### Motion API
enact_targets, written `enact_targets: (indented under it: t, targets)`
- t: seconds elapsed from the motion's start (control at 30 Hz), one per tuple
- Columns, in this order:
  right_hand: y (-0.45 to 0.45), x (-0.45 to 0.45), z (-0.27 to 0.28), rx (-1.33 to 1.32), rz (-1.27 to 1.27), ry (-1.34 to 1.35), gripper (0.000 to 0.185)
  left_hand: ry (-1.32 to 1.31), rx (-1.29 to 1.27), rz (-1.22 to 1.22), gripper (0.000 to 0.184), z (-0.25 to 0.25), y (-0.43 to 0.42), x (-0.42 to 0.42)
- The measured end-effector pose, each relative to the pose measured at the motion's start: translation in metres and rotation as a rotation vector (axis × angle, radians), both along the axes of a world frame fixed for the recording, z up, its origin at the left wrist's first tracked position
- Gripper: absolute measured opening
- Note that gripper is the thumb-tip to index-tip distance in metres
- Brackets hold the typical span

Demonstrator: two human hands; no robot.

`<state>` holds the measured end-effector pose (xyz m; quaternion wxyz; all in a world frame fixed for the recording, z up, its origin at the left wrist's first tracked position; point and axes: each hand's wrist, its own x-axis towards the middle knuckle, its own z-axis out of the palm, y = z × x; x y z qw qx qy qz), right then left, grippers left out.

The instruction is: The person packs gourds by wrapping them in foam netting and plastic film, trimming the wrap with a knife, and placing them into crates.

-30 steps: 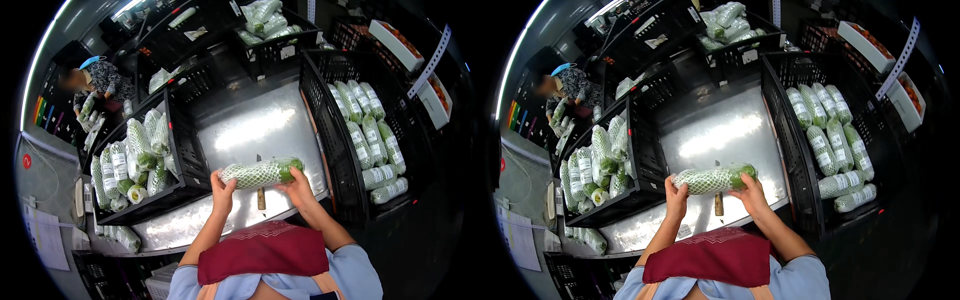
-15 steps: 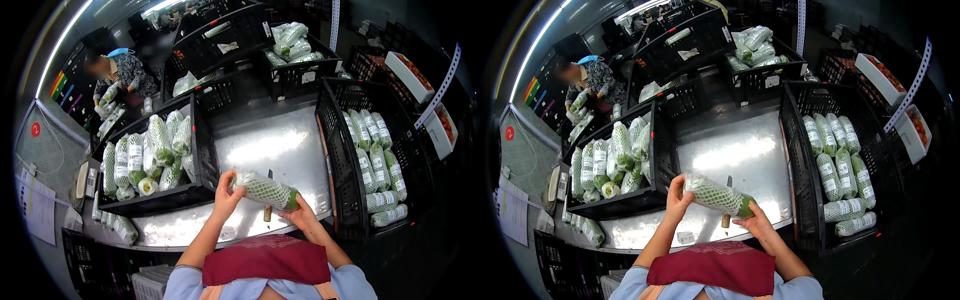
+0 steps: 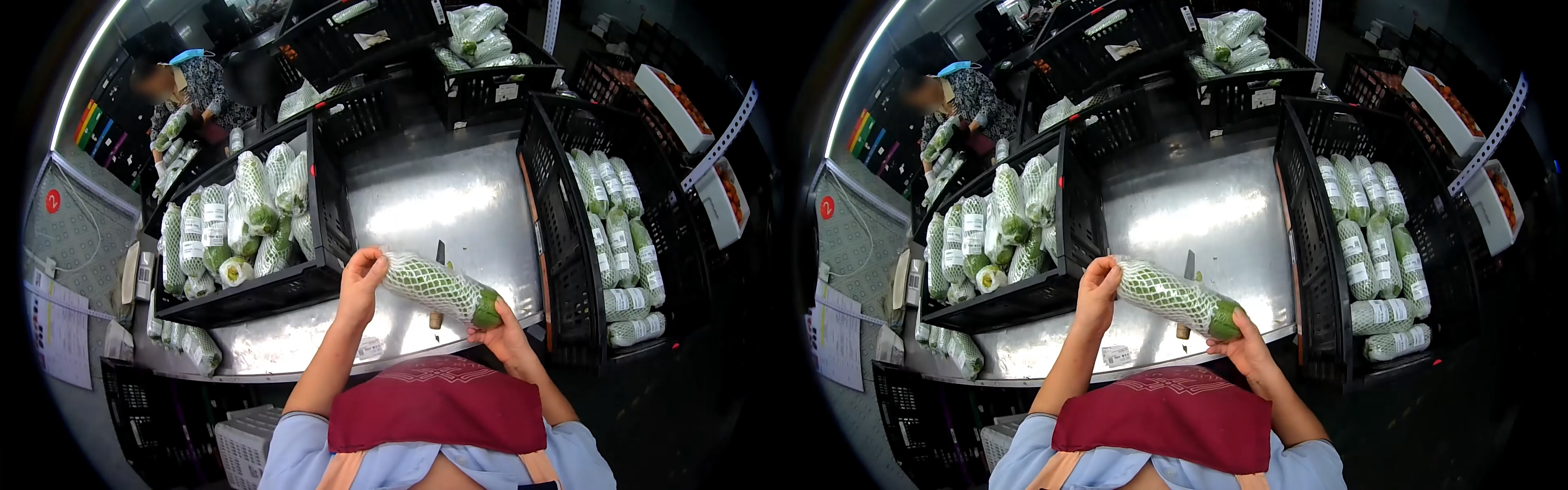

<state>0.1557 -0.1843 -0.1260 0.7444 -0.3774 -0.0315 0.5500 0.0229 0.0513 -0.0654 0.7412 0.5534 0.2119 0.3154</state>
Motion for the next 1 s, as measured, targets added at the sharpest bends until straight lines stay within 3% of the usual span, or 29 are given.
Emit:
enact_targets:
  t: [0.03, 0.17, 0.3, 0.37, 0.5, 0.57, 0.7, 0.73, 0.8, 0.83, 0.93, 1.0]
  targets:
    - [-0.001, -0.001, -0.004, 0.010, -0.009, 0.019, 0.050, -0.026, 0.067, 0.031, 0.013, -0.001, -0.003, 0.002]
    - [0.000, -0.006, -0.013, 0.021, -0.083, 0.088, 0.050, 0.096, 0.820, 0.302, 0.008, 0.017, -0.023, 0.005]
    - [-0.001, -0.008, -0.037, 0.091, -0.091, 0.300, 0.049, 0.011, 1.270, 0.340, 0.016, 0.029, -0.037, 0.005]
    - [0.003, -0.015, -0.037, 0.068, -0.158, 0.413, 0.048, 0.019, 1.317, 0.305, 0.017, 0.037, -0.045, 0.005]
    - [0.008, -0.020, -0.042, 0.161, -0.177, 0.364, 0.045, -0.090, 1.331, 0.278, 0.023, 0.035, -0.059, 0.008]
    - [0.008, -0.017, -0.051, 0.264, -0.125, 0.349, 0.049, -0.139, 1.317, 0.259, 0.029, 0.037, -0.065, 0.008]
    - [0.006, -0.006, -0.051, 0.317, 0.082, 0.165, 0.063, -0.161, 1.294, 0.225, 0.022, 0.042, -0.053, 0.002]
    - [0.009, -0.005, -0.039, 0.357, 0.141, 0.223, 0.072, -0.142, 1.275, 0.258, 0.020, 0.045, -0.048, -0.001]
    - [0.024, -0.004, -0.076, 0.147, 0.244, 0.144, 0.073, -0.105, 1.234, 0.326, 0.017, 0.048, -0.036, -0.007]
    - [0.030, -0.014, -0.048, 0.263, 0.292, 0.027, 0.074, -0.094, 1.215, 0.347, 0.013, 0.049, -0.032, -0.012]
    - [0.059, -0.029, -0.032, 0.133, 0.679, -0.426, 0.075, -0.077, 1.201, 0.370, 0.012, 0.051, -0.025, -0.023]
    - [0.079, -0.042, -0.025, 0.152, 0.737, -0.621, 0.077, -0.044, 1.219, 0.357, 0.014, 0.046, -0.024, -0.031]
